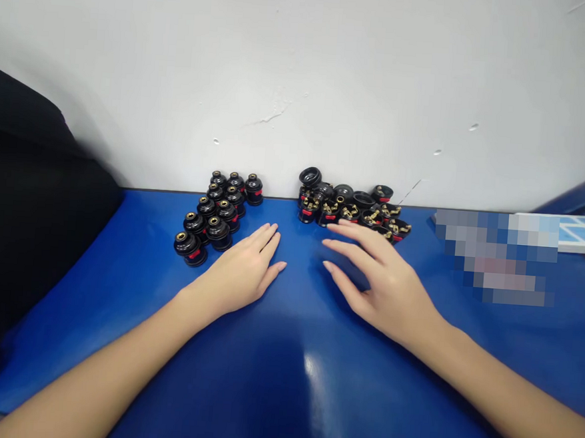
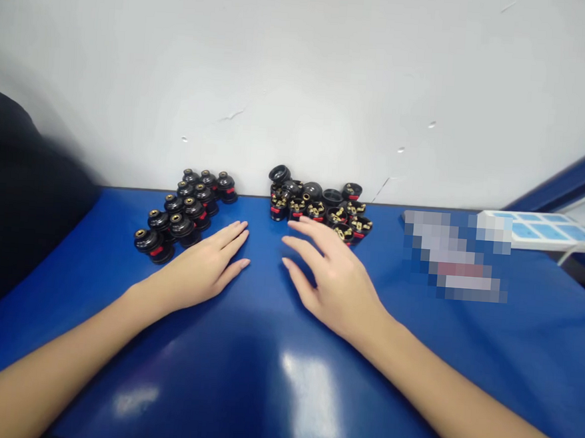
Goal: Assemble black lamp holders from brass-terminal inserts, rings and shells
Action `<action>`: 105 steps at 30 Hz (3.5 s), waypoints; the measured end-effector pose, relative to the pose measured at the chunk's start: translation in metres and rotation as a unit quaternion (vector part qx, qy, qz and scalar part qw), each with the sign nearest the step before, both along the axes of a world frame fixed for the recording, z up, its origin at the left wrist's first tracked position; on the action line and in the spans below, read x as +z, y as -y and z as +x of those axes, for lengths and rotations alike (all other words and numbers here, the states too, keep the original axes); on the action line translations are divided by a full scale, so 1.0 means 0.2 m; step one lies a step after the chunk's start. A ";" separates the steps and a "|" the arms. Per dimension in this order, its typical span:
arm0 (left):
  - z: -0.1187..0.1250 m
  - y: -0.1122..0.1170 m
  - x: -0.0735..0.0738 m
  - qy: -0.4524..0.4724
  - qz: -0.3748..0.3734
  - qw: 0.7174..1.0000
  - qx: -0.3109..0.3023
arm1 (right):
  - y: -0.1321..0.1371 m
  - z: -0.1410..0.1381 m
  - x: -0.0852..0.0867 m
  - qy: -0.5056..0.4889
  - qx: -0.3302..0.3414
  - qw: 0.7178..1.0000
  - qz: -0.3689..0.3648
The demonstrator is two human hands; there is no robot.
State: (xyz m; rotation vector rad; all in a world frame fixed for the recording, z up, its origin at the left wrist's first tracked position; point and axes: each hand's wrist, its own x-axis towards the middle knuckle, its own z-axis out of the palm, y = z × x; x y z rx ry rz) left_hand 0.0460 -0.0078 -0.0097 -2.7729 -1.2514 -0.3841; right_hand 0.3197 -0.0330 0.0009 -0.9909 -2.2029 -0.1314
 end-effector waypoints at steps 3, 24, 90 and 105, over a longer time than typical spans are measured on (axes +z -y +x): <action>-0.01 0.00 0.00 0.010 -0.012 1.000 -0.006 | -0.02 0.01 0.00 -0.002 -0.055 0.998 0.041; -0.02 0.00 0.00 0.002 -0.012 1.000 -0.007 | -0.02 0.01 0.00 -0.069 -0.046 0.996 -0.041; -0.05 0.01 0.02 0.057 -0.075 0.995 -0.025 | -0.68 -0.16 0.20 0.012 -0.079 0.995 0.060; 0.02 -0.03 0.04 0.471 -0.141 0.868 0.069 | -0.30 -0.24 0.25 -0.058 0.135 0.970 -0.193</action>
